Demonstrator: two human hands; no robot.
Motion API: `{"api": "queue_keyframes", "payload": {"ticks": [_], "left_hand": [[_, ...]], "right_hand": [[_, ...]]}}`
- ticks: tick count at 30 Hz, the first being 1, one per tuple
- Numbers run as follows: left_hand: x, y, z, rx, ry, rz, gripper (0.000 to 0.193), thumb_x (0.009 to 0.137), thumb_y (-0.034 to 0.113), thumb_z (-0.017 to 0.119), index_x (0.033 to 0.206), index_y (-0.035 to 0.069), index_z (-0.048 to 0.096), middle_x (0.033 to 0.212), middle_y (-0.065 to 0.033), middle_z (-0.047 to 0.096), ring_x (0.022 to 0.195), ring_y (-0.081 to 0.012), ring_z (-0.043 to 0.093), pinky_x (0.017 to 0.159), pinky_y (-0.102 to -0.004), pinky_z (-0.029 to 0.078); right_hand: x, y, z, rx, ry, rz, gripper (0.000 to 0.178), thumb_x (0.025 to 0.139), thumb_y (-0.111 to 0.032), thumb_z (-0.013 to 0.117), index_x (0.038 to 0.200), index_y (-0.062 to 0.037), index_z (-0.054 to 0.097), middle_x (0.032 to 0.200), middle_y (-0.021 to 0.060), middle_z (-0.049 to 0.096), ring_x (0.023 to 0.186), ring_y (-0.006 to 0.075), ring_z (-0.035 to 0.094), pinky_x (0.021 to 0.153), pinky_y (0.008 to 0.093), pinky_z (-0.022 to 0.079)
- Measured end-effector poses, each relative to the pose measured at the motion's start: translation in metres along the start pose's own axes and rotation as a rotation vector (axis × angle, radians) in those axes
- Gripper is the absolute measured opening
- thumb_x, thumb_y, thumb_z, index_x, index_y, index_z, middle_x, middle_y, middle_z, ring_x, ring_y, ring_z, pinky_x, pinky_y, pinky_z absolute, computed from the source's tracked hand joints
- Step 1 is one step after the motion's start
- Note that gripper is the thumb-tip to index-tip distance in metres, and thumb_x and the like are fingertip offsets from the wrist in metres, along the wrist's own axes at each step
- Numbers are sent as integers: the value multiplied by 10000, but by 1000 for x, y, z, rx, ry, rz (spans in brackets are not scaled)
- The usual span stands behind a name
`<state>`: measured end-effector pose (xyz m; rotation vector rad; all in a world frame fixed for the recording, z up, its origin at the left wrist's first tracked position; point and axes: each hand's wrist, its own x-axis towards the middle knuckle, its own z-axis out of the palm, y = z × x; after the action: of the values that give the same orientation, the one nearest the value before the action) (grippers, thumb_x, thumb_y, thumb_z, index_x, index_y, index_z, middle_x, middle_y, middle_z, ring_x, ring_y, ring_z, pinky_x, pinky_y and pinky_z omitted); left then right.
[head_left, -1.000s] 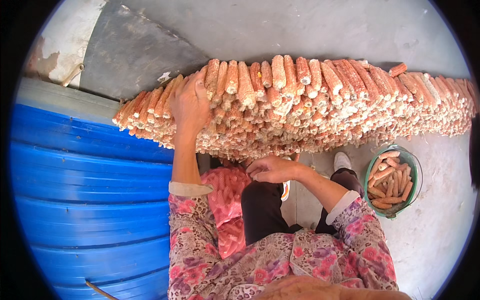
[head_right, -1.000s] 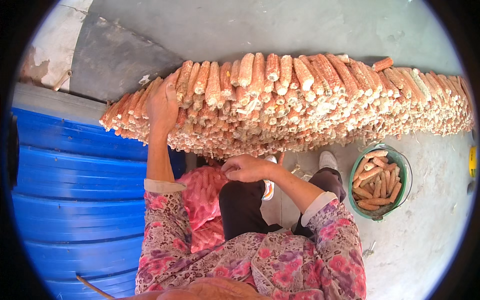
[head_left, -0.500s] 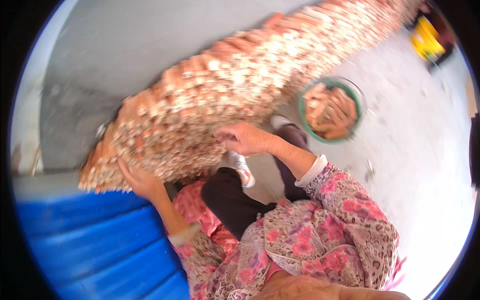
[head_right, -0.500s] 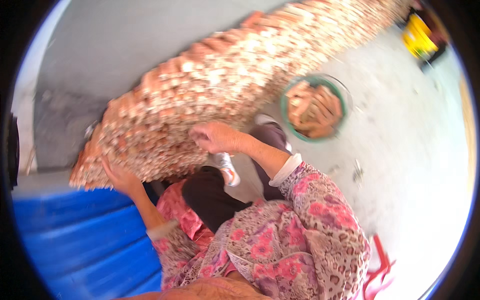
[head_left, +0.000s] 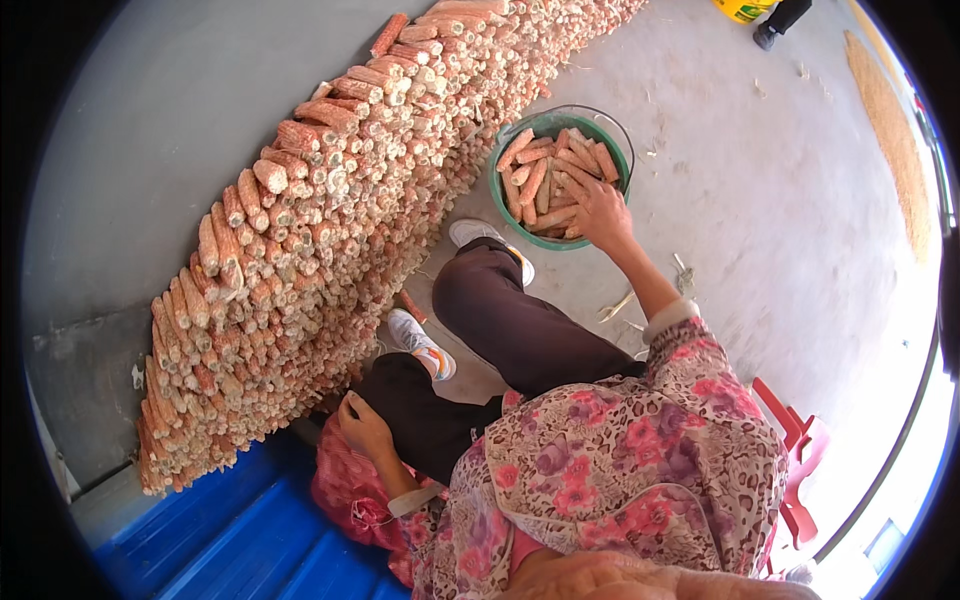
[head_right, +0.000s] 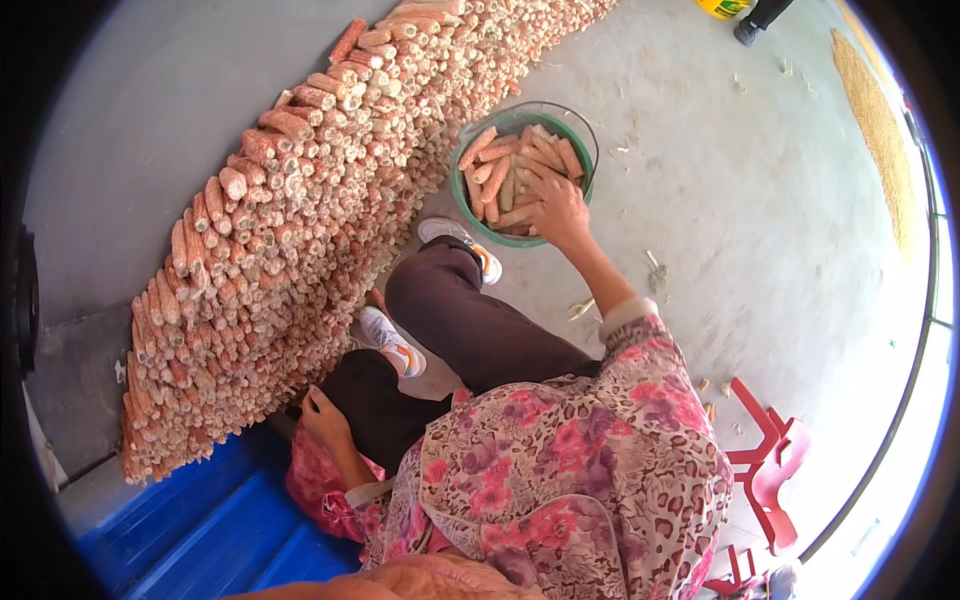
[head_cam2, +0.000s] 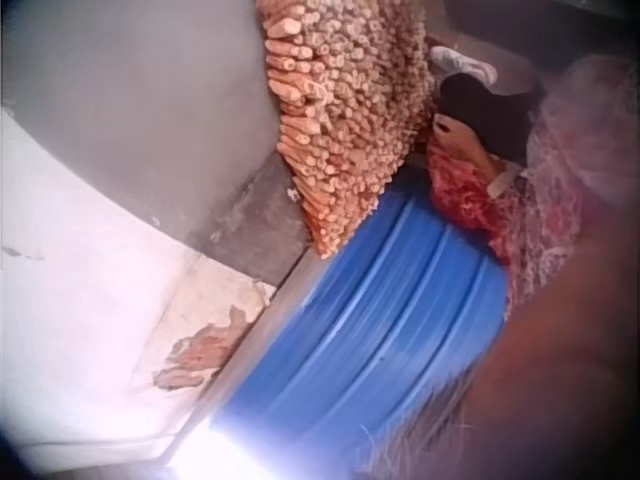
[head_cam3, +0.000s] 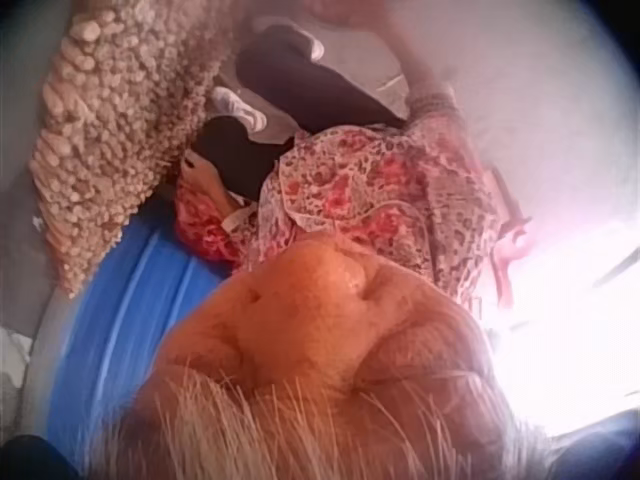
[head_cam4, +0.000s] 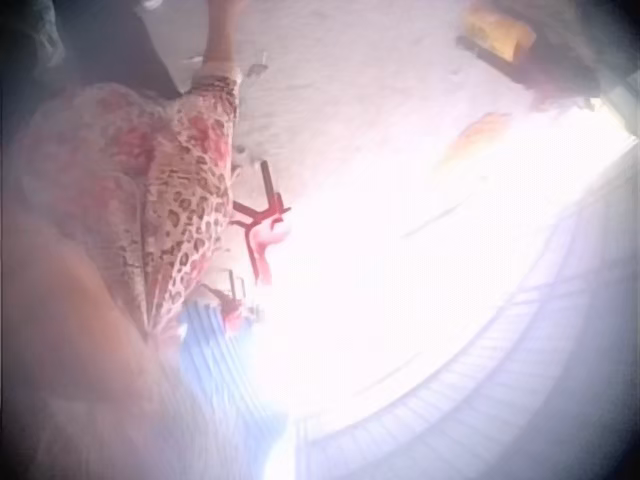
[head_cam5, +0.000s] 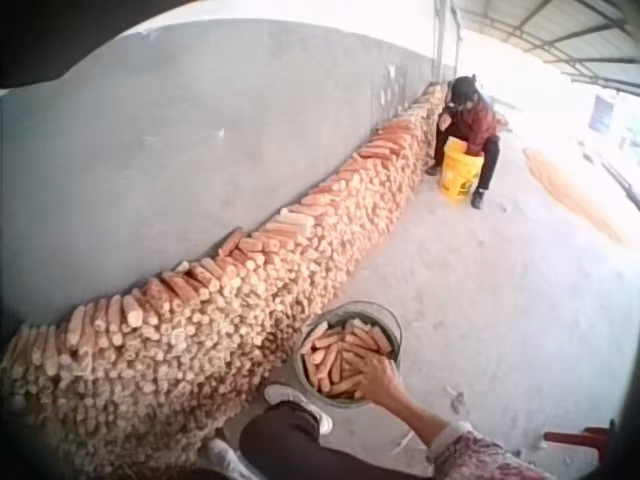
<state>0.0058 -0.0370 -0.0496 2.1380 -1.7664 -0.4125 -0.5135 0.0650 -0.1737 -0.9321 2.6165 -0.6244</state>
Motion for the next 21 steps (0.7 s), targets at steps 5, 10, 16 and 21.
{"api": "queue_keyframes", "payload": {"ticks": [5, 10, 16, 21], "left_hand": [[9, -2, 5, -5, 1, 42, 462, 1027, 367, 554, 1162, -51, 696, 1140, -233, 713, 1049, -376, 673, 937, -425, 513], [11, 5, 9, 0, 12, 72, 429, 1014, 332, 581, 1137, -60, 702, 1095, -236, 724, 1011, -371, 685, 917, -424, 522], [14, 5, 10, 3, 0, 38, 424, 1015, 319, 578, 1138, -68, 697, 1104, -237, 721, 1020, -364, 680, 926, -419, 517], [16, 5, 9, 34, 4, 43, 433, 1026, 325, 566, 1134, -74, 695, 1102, -229, 724, 1017, -345, 679, 924, -408, 516]], "right_hand": [[72, 0, 40, -340, 34, -188, 677, 795, -259, 735, 1402, -92, 486, 1529, 182, 407, 1402, 417, 401, 1120, 507, 407], [111, -7, 52, -643, -69, -223, 957, 767, -338, 819, 1554, -135, 315, 1564, 142, 373, 1493, 377, 296, 1193, 547, 275], [121, -11, 66, -751, -301, -108, 1013, 755, -386, 839, 1572, -149, 288, 1530, 143, 389, 1445, 363, 352, 1162, 561, 305], [125, -14, 69, -788, -308, -58, 909, 764, -364, 829, 1515, -138, 371, 1539, 150, 368, 1429, 379, 371, 1111, 552, 389]]}}
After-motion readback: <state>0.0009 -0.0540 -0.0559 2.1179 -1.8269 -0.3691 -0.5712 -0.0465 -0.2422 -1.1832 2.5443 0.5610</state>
